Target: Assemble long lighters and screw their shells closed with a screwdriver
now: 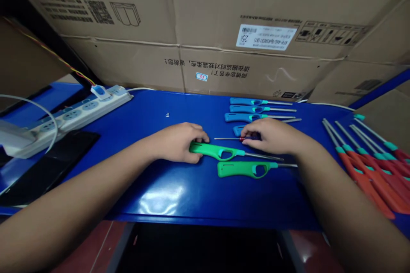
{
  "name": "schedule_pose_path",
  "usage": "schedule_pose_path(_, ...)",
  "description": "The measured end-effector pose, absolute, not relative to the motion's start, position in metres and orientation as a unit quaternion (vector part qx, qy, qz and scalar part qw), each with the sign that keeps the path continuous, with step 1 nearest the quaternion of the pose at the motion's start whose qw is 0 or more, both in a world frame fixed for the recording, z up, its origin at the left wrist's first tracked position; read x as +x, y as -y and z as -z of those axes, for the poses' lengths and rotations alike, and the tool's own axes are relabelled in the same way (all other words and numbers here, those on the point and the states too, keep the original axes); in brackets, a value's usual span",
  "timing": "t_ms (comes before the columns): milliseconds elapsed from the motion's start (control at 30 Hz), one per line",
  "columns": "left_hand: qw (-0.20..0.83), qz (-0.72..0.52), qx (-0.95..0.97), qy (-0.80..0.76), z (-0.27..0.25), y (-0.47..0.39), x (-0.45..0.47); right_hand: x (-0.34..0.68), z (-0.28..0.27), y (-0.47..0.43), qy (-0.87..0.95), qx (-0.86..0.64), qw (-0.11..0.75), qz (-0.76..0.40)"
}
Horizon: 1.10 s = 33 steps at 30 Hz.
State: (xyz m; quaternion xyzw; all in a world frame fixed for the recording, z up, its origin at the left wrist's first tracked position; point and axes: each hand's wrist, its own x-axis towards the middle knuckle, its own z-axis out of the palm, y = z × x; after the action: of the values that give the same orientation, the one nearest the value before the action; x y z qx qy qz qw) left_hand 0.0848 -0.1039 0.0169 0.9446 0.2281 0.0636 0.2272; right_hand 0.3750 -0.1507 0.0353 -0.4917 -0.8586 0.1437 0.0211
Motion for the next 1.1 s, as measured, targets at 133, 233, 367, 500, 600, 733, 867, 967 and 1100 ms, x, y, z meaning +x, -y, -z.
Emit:
schedule_pose_path(133,0.305,-0.04,0.934,-0.18,-0.024,0.099,0.08,0.369,-0.029,0.149,0.876,-0.464,0.019,-0.133)
schedule_pose_path(233,0.345,-0.03,0.924,-0.161,-0.023,0.093,0.078,0.37,-0.03,0.151,0.884,-0.45,0.028,-0.122)
schedule_pose_path(367,0.372,-0.03,0.908,-0.191,-0.023,0.089,0.074,0.363,-0.037,0.16,0.895,-0.425,0.115,-0.067)
schedule_pose_path(500,0.417,-0.054,0.875,-0.241,-0.027,0.092,0.073,0.344,-0.041,0.174,0.908,-0.37,0.194,0.001)
schedule_pose_path(600,0.467,-0.125,0.813,-0.326,-0.026,0.099,0.079,0.327,-0.038,0.181,0.845,-0.437,0.306,0.038)
schedule_pose_path(733,0.511,-0.248,0.733,-0.375,-0.016,0.112,0.094,0.311,-0.029,0.181,0.656,-0.572,0.442,-0.218)
schedule_pose_path(867,0.535,-0.24,0.733,-0.345,-0.01,0.123,0.102,0.303,-0.024,0.173,0.521,-0.541,0.492,-0.44)
schedule_pose_path(967,0.514,-0.24,0.751,-0.337,-0.008,0.126,0.103,0.302,-0.021,0.17,0.461,-0.524,0.53,-0.481)
schedule_pose_path(1100,0.471,-0.244,0.786,-0.318,-0.006,0.126,0.102,0.302,-0.019,0.169,0.423,-0.513,0.543,-0.513)
